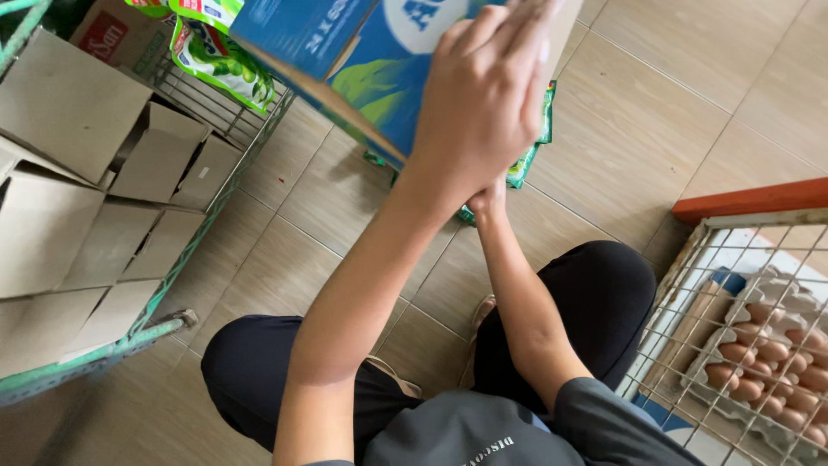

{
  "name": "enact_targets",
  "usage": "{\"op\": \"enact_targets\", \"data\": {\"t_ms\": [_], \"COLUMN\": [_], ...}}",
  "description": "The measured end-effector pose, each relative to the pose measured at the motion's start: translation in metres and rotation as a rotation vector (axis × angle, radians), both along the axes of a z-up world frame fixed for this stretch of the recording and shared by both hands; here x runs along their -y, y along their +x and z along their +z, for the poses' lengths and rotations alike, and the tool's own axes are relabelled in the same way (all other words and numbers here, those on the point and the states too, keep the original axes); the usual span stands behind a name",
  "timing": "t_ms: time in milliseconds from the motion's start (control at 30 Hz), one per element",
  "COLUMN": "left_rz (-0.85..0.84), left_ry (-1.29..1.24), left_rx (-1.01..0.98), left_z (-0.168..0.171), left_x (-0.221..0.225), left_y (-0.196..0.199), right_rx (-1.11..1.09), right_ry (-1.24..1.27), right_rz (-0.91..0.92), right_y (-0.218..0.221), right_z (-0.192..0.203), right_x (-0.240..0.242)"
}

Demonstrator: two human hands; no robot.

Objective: The person sits on the floor and takes packets of Sunlight dish soap from a cardboard box. They place the packets onto a wire shelf, arranging them in rows. The person also wipes the packets with a cloth before placing them on the shelf.

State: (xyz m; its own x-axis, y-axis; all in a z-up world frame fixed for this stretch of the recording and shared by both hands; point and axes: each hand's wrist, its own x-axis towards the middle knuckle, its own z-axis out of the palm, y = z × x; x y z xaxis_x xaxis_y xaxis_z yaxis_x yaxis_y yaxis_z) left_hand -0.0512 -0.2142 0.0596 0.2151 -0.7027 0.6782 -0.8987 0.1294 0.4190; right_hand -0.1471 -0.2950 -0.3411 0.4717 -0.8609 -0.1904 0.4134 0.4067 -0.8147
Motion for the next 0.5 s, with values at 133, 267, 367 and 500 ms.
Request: {"op": "enact_targets", "data": {"t_ms": [133,267,367,500], "left_rz": [0.033,0.017,-0.024,0.033], "left_ry": [0.02,0.041,0.062,-0.001], "left_rx": [-0.009,-0.093,-0.303,-0.433], "left_z": [0.012,0.021,0.022,-0.008], "left_x": [-0.034,-0.077,-0.1,-0.134], "left_y": [0.014,0.027,0.037,0.051], "right_rx": [0.269,0.202,0.163,-0.078], "right_ry": [0.378,0.143,-0.048,-0.166], "right_rz": [0.021,-0.049,-0.175,-0.319], "right_y": [-0.009,-0.038,-0.064,-0.099], "right_z": [0.016,0.049,0.092,0.164], "right_x": [0.024,0.052,0.078,0.102]}}
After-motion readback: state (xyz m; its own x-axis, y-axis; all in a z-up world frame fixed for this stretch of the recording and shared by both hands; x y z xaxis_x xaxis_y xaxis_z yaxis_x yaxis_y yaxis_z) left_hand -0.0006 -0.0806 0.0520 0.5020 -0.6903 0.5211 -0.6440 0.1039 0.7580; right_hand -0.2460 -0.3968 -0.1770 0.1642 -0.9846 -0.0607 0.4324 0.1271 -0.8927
